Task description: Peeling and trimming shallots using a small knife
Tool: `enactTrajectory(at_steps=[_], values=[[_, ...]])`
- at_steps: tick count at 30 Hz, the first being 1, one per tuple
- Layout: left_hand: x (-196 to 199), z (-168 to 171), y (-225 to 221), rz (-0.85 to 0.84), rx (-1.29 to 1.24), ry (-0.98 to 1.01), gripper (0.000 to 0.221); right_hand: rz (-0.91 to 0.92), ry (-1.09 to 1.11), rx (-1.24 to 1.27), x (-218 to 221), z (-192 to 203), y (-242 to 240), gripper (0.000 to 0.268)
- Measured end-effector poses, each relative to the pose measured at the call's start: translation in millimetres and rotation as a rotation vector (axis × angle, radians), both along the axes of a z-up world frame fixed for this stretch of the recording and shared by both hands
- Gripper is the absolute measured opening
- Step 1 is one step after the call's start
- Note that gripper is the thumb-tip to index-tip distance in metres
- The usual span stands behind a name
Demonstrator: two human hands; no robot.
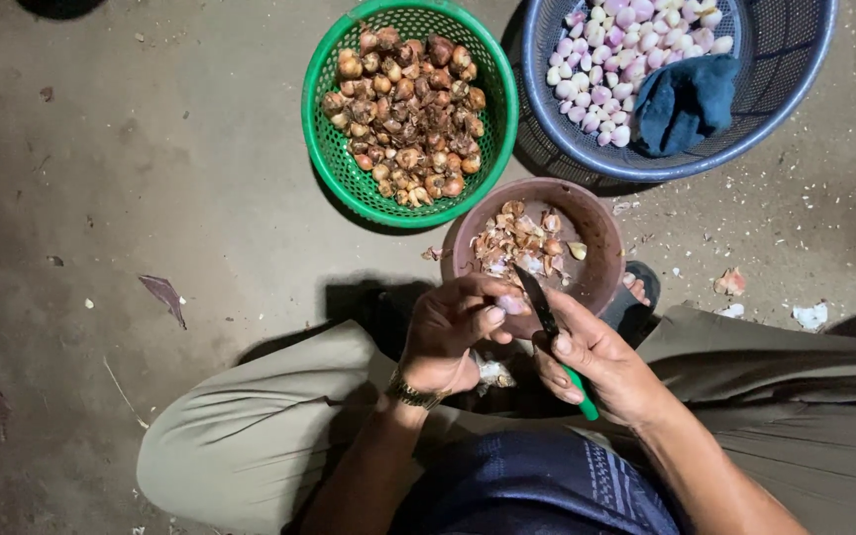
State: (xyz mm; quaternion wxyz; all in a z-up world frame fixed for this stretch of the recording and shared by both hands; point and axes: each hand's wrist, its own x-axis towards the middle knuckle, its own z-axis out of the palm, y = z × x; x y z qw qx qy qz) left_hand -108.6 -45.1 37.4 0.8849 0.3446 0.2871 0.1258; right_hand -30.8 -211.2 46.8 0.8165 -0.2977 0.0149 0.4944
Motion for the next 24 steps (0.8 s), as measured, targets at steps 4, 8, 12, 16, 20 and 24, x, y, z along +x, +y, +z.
enactTrajectory(at_steps=[4,8,12,16,20,24], values=[[-3.6,-8.2,-3.7,0.025,0.031,0.019,0.027,0.031,-0.071,-0.011,0.0,-1.1,2.6,0.057],[3.8,2.4,0.8,0.033,0.024,0.021,0.026,0.009,-0.084,-0.041,-0.4,-10.3,-0.7,0.054],[3.1,-4.5,-0.7,0.017,0.034,0.032,0.026,0.019,-0.070,-0.061,-3.0,0.1,0.9,0.055],[-6.6,-21.9,-0.6,-0.001,0.005,0.019,0.025,0.023,-0.063,-0.046,-4.8,-6.8,-0.2,0.048],[-6.4,-21.2,1.2,-0.019,-0.107,0.025,0.026,-0.023,-0.051,-0.064,-4.5,-9.7,0.6,0.048],[-0.4,-5.7,4.7,-0.031,-0.203,0.040,0.030,-0.073,-0.041,-0.060,-4.2,-6.7,0.6,0.047]])
